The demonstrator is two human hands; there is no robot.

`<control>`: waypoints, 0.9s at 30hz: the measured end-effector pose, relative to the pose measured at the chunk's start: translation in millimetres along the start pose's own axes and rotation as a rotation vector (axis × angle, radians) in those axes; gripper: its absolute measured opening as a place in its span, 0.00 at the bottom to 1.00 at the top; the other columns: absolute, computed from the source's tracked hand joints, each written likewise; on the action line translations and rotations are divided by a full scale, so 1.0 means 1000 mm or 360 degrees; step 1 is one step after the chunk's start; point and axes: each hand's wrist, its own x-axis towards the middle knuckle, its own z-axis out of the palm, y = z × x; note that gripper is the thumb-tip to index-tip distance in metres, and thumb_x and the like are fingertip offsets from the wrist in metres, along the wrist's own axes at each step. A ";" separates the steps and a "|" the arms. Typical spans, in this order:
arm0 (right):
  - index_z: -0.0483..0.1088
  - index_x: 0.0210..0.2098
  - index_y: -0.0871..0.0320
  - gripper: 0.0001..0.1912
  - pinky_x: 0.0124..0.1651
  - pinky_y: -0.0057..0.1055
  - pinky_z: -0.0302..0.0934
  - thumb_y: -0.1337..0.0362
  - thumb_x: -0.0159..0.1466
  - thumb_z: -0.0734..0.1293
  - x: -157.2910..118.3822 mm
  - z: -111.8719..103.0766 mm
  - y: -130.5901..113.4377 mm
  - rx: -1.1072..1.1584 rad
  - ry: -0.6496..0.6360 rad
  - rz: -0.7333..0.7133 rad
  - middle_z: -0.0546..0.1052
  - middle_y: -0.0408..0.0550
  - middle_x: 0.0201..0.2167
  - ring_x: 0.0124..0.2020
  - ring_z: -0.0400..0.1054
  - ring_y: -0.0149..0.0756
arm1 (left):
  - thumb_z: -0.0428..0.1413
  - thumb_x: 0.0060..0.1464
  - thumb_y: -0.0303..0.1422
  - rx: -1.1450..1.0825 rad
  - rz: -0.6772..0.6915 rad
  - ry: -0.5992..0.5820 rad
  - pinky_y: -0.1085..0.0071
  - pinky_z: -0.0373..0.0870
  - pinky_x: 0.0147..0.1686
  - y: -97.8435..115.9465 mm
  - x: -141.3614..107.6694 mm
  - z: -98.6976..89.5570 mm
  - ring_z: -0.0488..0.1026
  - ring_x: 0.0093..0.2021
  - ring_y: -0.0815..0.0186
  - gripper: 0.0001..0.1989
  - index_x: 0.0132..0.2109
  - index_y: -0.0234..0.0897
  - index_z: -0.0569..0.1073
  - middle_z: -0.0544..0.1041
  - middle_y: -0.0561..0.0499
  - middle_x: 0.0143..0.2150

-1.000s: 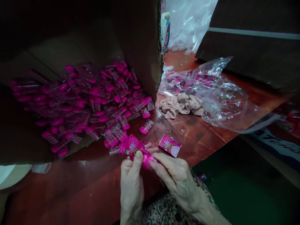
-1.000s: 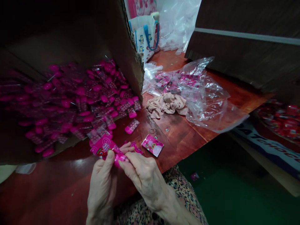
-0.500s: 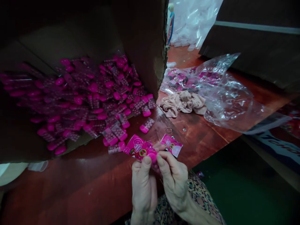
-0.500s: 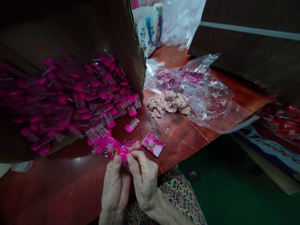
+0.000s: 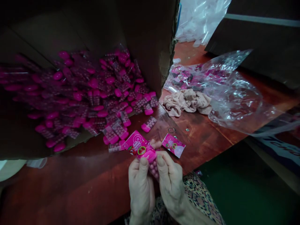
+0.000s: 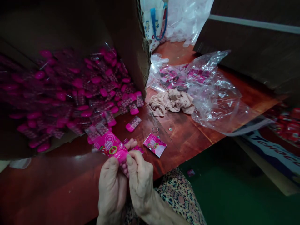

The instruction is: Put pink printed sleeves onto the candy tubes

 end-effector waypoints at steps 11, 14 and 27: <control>0.66 0.29 0.58 0.16 0.19 0.19 0.58 0.59 0.68 0.54 -0.001 0.002 -0.008 0.0177 -0.0006 0.0061 0.69 0.40 0.17 0.17 0.63 0.26 | 0.62 0.45 0.39 0.0010 0.0001 0.0007 0.68 0.71 0.40 0.000 -0.009 0.002 0.76 0.36 0.62 0.09 0.31 0.38 0.79 0.80 0.48 0.31; 0.65 0.28 0.58 0.16 0.20 0.20 0.58 0.59 0.68 0.55 -0.001 0.005 -0.004 0.0210 -0.0034 0.0105 0.68 0.39 0.18 0.17 0.62 0.25 | 0.61 0.45 0.40 0.0017 0.0017 0.0047 0.65 0.70 0.42 0.002 -0.007 0.004 0.76 0.38 0.60 0.10 0.30 0.37 0.79 0.80 0.47 0.32; 0.68 0.38 0.58 0.16 0.28 0.21 0.63 0.51 0.64 0.59 0.000 0.000 -0.003 0.0373 -0.0591 0.0546 0.70 0.42 0.26 0.24 0.65 0.27 | 0.60 0.47 0.43 0.0150 -0.0110 0.0192 0.84 0.52 0.08 0.014 0.003 -0.011 0.56 0.10 0.79 0.16 0.35 0.33 0.78 0.67 0.57 0.14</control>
